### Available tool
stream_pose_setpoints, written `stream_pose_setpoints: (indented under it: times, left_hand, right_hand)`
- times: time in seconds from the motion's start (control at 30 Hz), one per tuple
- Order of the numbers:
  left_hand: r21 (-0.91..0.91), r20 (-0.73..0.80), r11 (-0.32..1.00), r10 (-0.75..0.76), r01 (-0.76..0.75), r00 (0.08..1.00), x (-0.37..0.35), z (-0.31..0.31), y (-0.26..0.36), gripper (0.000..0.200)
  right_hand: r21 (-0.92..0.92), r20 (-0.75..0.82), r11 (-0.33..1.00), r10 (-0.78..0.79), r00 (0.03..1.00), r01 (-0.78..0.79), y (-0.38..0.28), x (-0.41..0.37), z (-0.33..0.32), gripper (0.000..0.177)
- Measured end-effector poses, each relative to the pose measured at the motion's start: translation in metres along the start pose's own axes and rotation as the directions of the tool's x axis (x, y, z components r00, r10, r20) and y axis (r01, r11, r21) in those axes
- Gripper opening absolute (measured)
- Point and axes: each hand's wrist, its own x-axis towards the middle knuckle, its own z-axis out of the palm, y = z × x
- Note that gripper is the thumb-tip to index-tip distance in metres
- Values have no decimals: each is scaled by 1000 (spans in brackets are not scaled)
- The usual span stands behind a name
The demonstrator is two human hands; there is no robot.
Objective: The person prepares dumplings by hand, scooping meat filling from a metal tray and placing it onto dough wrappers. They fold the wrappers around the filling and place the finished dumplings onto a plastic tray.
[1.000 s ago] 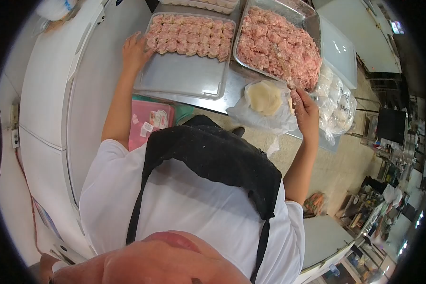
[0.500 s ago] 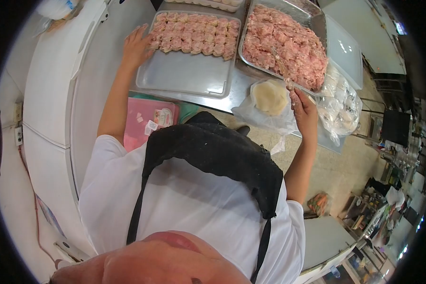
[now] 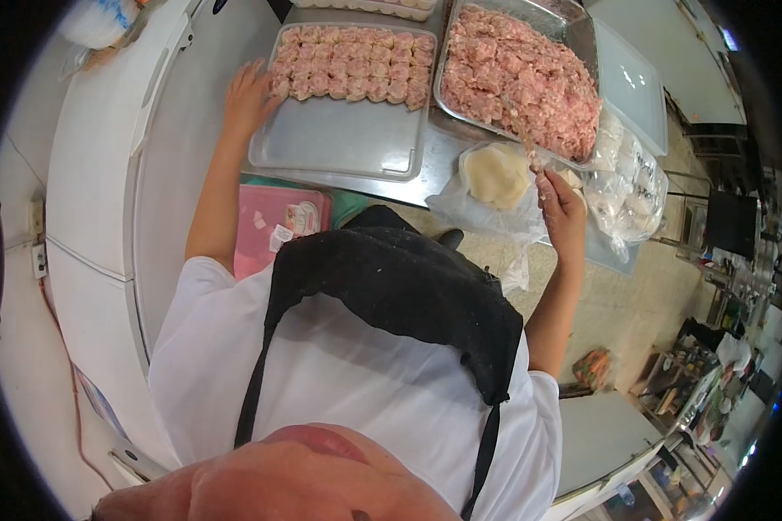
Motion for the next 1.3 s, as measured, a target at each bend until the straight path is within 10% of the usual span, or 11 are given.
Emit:
stream_pose_setpoints:
  times: [0.6, 1.3]
  left_hand:
    - [-67, 96, 998, 1, 5, 995, 27, 7, 7, 70]
    - [-110, 111, 993, 64, -52, 992, 5, 7, -24, 48]
  right_hand:
    - [7, -29, 1000, -12, 1000, 12, -14, -6, 1, 33]
    - [22, -8, 1000, -5, 1000, 5, -14, -11, 0, 33]
